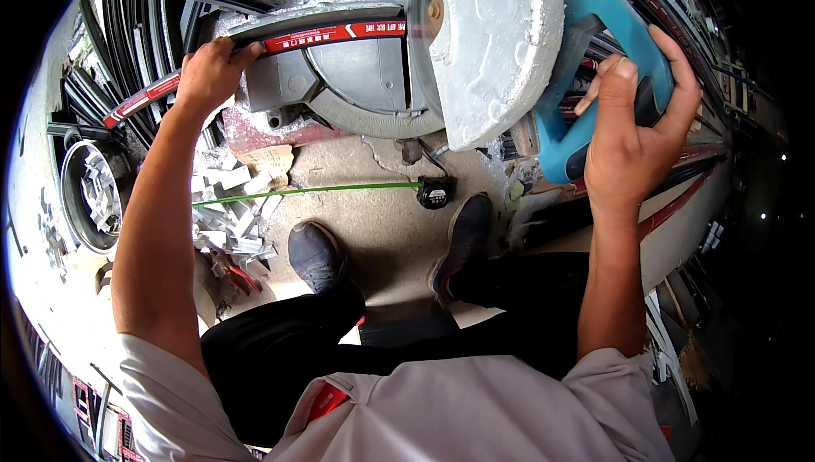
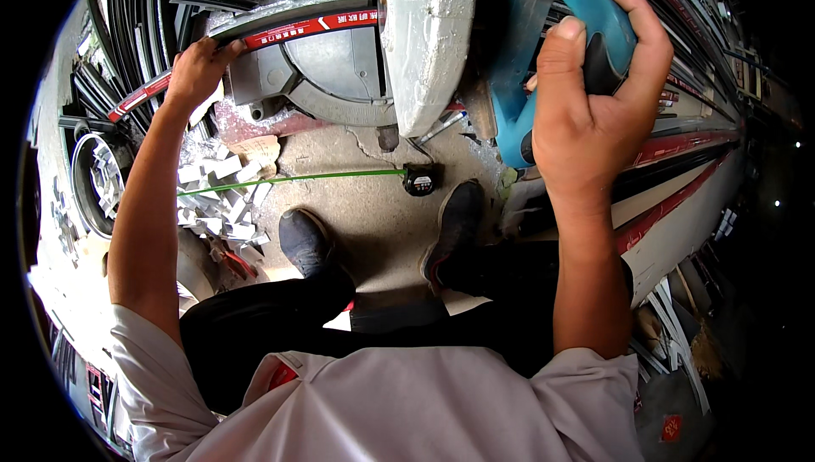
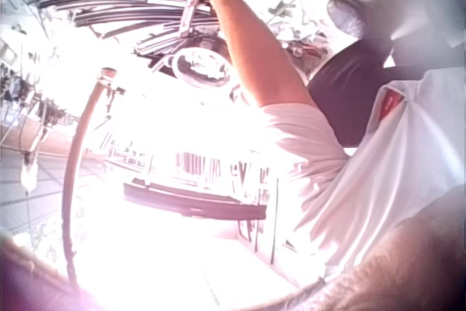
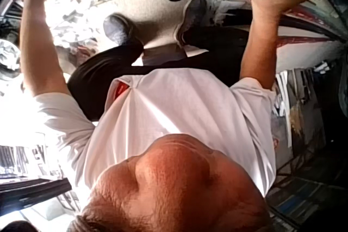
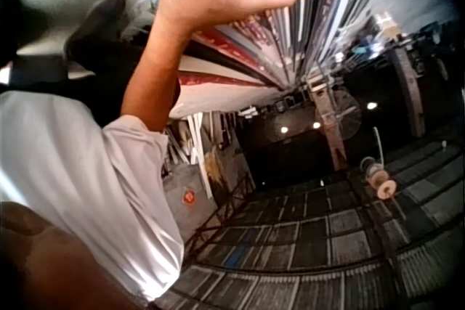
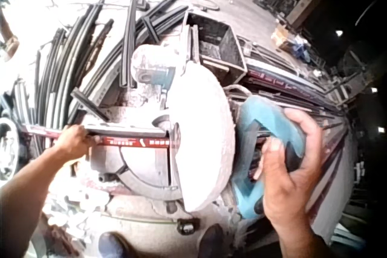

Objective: The person cuts a red aluminum profile with a miter saw, then fits the cut piece into a window frame on the floor. They measure the frame diagonally with a tape measure to check alignment, repeating the measurement after adjusting the frame.

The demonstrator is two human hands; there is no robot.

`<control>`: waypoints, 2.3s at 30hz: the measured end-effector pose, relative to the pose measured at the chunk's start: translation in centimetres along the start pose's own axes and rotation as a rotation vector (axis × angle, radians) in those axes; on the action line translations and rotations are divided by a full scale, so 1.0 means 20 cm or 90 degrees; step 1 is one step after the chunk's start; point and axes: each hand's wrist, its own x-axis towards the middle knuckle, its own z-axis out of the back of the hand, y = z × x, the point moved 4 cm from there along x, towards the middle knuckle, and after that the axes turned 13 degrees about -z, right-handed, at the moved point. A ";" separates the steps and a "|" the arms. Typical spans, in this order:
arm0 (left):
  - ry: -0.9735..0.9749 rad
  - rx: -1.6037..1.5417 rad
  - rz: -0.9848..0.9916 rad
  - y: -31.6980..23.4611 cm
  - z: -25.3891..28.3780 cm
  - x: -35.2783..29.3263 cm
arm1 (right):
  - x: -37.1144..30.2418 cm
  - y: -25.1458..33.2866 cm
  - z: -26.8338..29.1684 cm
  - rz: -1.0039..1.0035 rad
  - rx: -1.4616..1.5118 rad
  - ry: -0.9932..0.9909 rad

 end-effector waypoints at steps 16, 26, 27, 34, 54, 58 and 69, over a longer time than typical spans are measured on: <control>-0.004 0.002 -0.005 0.01 -0.01 0.00 | -0.07 -0.06 -0.02 0.030 0.013 -0.022; 0.002 0.017 0.002 0.01 0.00 0.00 | -0.07 -0.08 -0.02 0.047 0.007 -0.012; 0.004 0.015 0.004 0.01 0.00 0.00 | -0.07 -0.09 -0.02 0.049 0.010 -0.008; 0.014 0.011 0.011 -0.01 0.01 0.00 | -0.07 -0.09 -0.01 0.055 0.023 -0.007; 0.003 0.024 -0.006 0.00 0.00 0.00 | -0.10 -0.12 -0.03 0.065 0.019 -0.027; 0.000 0.004 0.004 0.00 0.00 0.00 | -0.11 -0.14 -0.02 0.072 0.003 -0.024; 0.005 0.026 -0.003 0.03 -0.02 0.01 | -0.14 -0.20 0.00 0.070 -0.038 -0.064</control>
